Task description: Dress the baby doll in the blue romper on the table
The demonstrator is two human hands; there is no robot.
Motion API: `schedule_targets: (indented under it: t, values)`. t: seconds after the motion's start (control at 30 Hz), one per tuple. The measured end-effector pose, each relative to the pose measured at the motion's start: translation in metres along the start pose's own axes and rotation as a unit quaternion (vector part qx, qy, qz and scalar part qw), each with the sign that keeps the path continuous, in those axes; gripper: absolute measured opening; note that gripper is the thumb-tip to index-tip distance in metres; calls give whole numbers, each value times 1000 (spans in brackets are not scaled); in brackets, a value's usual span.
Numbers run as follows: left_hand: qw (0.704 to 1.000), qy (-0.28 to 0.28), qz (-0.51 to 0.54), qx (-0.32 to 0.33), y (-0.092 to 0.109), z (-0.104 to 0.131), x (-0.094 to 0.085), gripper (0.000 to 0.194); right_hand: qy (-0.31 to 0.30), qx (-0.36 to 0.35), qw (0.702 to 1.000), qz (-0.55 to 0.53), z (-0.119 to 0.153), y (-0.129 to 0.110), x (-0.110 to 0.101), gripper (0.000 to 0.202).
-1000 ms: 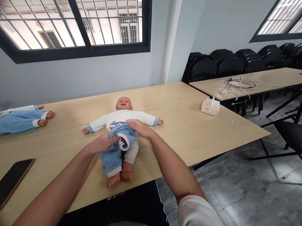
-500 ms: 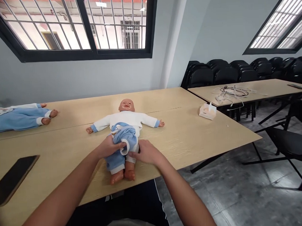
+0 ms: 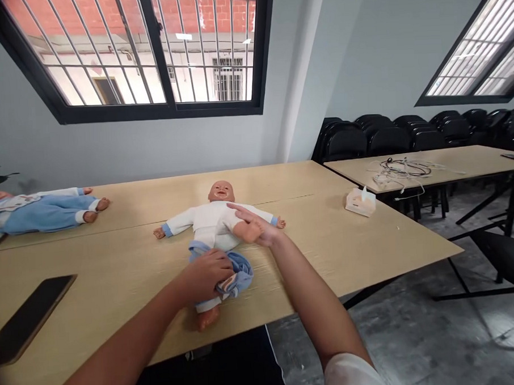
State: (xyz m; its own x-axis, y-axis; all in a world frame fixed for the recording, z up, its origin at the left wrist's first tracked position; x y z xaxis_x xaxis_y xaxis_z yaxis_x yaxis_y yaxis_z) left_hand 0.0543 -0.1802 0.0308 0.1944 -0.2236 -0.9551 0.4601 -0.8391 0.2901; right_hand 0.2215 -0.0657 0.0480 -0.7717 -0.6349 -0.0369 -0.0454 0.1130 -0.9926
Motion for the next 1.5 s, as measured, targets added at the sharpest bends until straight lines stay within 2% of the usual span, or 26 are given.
schedule_targets:
  t: [0.07, 0.17, 0.23, 0.3, 0.37, 0.47, 0.53, 0.57, 0.6, 0.63, 0.7, 0.77, 0.87, 0.97, 1.03, 1.17, 1.27, 1.37, 1.5]
  values:
    - [1000, 8, -8, 12, 2, -1, 1, 17, -39, 18, 999, -8, -4, 3, 14, 52]
    - [999, 47, 1, 7, -5, 4, -3, 13, -17, -3, 999, 50, -3, 7, 21, 52]
    - [995, 94, 15, -8, -13, 8, -7, 15, -6, -19, 996, 85, 1, 8, 21, 50]
    - [983, 177, 26, -32, -21, 13, -11, 28, -12, -10, 996, 92, 4, 10, 21, 52]
    - [953, 295, 7, -62, -27, 20, -15, 43, -28, 9, 996, 85, 5, 13, 24, 56]
    - [875, 460, -86, -122, -27, 32, -18, 53, -21, 20, 997, 78, 3, 17, 31, 58]
    - [820, 529, -151, -159, -21, 39, -21, 52, 10, 22, 996, 80, 2, 18, 34, 57]
    - [806, 538, -179, -168, -18, 41, -22, 49, 31, 24, 996, 81, 1, 18, 35, 56]
    - [807, 528, -202, -169, -14, 41, -24, 42, 51, 26, 995, 82, 1, 19, 36, 56]
    - [821, 503, -218, -161, -11, 39, -26, 34, 70, 28, 994, 83, 1, 19, 36, 55]
    - [869, 430, -210, -128, -8, 34, -29, 27, 104, 27, 990, 93, 2, 20, 36, 55]
    - [910, 379, -146, -87, -9, 29, -31, 28, 137, 16, 984, 112, 1, 23, 34, 54]
    - [937, 344, -47, -28, -9, 24, -33, 25, 153, 0, 983, 103, -2, 30, 31, 57]
    - [946, 324, -8, 12, -7, 21, -34, 22, 158, -6, 986, 45, -7, 36, 28, 59]
    - [947, 321, 2, 11, -8, 21, -33, 20, 181, -5, 984, 7, -7, 37, 24, 57]
    - [951, 306, -10, -38, -18, 20, -27, 23, 205, 23, 978, -19, -4, 35, 17, 52]
    - [952, 295, -19, -83, -22, 20, -22, 37, 220, 41, 975, 1, -2, 35, 14, 52]
    - [949, 288, -39, -119, -19, 18, -20, 53, 249, 63, 966, 19, -2, 39, 13, 51]
    - [946, 286, -66, -141, -16, 14, -17, 60, 244, 75, 967, -22, -3, 44, 18, 47]
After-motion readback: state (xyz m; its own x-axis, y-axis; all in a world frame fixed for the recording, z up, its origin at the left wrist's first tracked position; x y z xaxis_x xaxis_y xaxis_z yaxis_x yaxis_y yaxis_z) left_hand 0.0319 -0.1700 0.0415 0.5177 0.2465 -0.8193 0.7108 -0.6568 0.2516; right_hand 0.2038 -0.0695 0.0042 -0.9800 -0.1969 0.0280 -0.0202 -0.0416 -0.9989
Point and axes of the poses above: each hand's wrist, its own z-axis away from the middle knuckle, its own x-axis out of the palm, y = z × x, the point moved 4 cm from there along -z, towards the middle knuckle, and after that the axes turned 12 degrees about -y, right-handed, at the moved point
